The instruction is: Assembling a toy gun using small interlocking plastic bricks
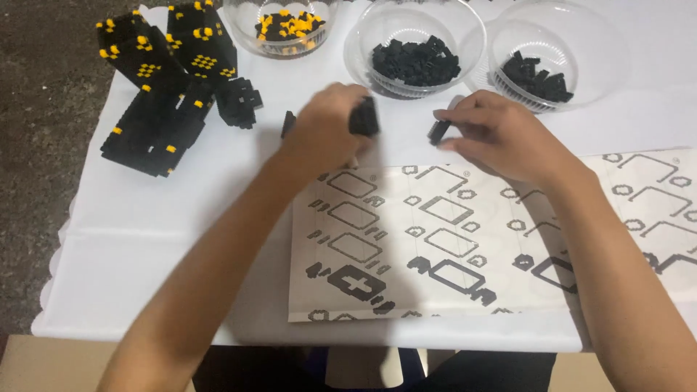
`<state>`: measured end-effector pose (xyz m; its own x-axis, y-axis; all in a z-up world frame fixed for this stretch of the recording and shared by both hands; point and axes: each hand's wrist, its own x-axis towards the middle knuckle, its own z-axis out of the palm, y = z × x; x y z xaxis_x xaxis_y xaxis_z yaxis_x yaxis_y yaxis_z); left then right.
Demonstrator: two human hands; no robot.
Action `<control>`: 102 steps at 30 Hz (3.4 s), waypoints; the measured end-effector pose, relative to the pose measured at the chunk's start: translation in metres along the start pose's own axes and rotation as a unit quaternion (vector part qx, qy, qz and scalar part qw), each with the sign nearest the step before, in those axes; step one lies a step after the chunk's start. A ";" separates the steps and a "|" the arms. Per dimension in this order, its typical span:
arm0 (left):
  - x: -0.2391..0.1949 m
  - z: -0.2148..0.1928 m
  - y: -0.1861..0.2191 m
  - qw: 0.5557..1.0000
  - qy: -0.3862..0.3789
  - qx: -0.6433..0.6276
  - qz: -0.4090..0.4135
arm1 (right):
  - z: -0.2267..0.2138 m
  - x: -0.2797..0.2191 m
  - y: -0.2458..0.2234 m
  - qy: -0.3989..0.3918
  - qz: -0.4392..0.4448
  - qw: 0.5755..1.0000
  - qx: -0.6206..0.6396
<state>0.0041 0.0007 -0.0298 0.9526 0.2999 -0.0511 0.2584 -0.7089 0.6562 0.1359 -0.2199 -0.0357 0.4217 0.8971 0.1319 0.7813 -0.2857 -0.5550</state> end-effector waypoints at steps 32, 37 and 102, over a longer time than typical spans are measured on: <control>-0.044 -0.072 -0.101 0.980 0.166 0.077 0.083 | 0.019 0.003 -0.010 0.066 -0.110 0.985 -0.117; -0.051 -0.080 -0.100 0.990 0.119 0.078 0.005 | 0.022 0.000 -0.006 0.069 -0.094 0.985 -0.126; 0.157 0.028 0.027 0.973 -0.077 0.097 0.195 | 0.013 0.001 -0.017 0.272 -0.025 0.962 -0.014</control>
<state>0.1647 0.0108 -0.0414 0.9931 -0.1053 0.0513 -0.1169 -0.8608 0.4954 0.1167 -0.2100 -0.0373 0.5554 0.6031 0.5726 0.8159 -0.2620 -0.5154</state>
